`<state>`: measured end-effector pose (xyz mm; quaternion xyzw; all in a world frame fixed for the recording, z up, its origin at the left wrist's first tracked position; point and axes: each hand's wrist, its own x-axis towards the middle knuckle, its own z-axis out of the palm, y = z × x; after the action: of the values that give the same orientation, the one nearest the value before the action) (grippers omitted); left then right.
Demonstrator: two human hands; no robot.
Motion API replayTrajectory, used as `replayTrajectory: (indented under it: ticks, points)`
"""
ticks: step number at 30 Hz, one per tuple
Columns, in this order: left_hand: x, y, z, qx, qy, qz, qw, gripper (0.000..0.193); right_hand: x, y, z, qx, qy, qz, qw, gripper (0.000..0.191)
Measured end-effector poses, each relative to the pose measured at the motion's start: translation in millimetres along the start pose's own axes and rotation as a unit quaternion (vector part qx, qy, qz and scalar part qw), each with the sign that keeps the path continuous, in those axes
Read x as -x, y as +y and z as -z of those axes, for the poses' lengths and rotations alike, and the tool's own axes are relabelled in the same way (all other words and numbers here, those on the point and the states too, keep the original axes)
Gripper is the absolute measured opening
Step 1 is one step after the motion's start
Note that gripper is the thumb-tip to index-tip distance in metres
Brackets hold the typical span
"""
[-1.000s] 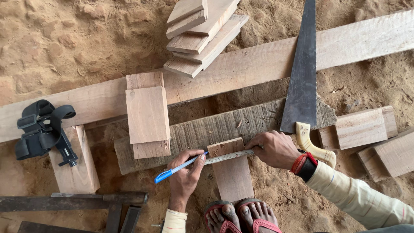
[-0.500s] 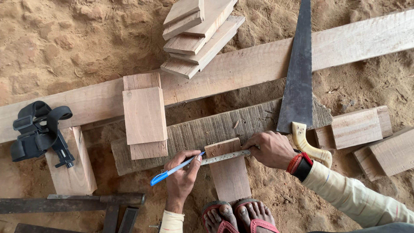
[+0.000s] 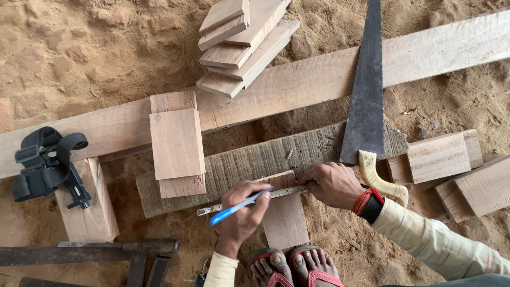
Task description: The person measures and marks small wooden blocks using a tape measure, a hand saw as a straightedge, and a blue pen. The person repeatedly measures dimensions and draws lines on the blocks, stacking them as they are marked.
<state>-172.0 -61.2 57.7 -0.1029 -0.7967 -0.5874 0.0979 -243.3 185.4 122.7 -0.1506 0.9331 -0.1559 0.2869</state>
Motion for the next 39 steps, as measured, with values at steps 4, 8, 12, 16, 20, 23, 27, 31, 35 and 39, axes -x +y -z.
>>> replayTrajectory:
  ticks: [4, 8, 12, 16, 20, 23, 27, 31, 35, 39]
  points:
    - [-4, 7, -13, -0.044, -0.033, -0.003, 0.998, 0.011, 1, 1, -1, -0.006, 0.024, 0.027, 0.999, 0.024]
    - [-4, 10, -15, -0.032, -0.027, 0.027, 0.999, 0.009, 2, 3, -2, -0.004, 0.027, 0.031, 0.999, 0.023]
    - [-5, 12, -23, -0.011, -0.032, 0.011, 0.999, 0.009, 2, 3, -3, -0.003, 0.021, 0.022, 1.0, 0.024]
    - [-4, 17, -30, -0.062, -0.037, -0.013, 0.997, 0.009, 4, 2, -2, -0.007, 0.045, 0.044, 0.998, 0.024]
    - [-6, 21, -28, -0.073, -0.037, -0.008, 0.997, 0.009, 4, 0, 0, -0.004, 0.027, 0.026, 0.999, 0.024]
    - [-7, 23, -25, -0.078, -0.049, 0.006, 0.996, 0.009, 5, -1, 0, -0.005, 0.034, 0.026, 0.999, 0.025]
    - [-9, 23, -25, -0.089, -0.051, 0.0, 0.995, 0.009, 5, -1, 0, -0.007, 0.04, 0.031, 0.999, 0.025]
    - [-10, 26, -25, -0.087, -0.057, 0.028, 0.994, 0.01, 4, -1, 0, -0.004, 0.037, 0.031, 0.999, 0.024]
    - [-12, 30, -24, -0.096, -0.055, 0.017, 0.994, 0.01, 4, -1, 0, -0.004, 0.021, 0.015, 1.0, 0.025]
    - [-12, 35, -24, -0.092, -0.054, 0.032, 0.994, 0.01, 4, -2, 2, -0.007, 0.032, 0.03, 0.999, 0.024]
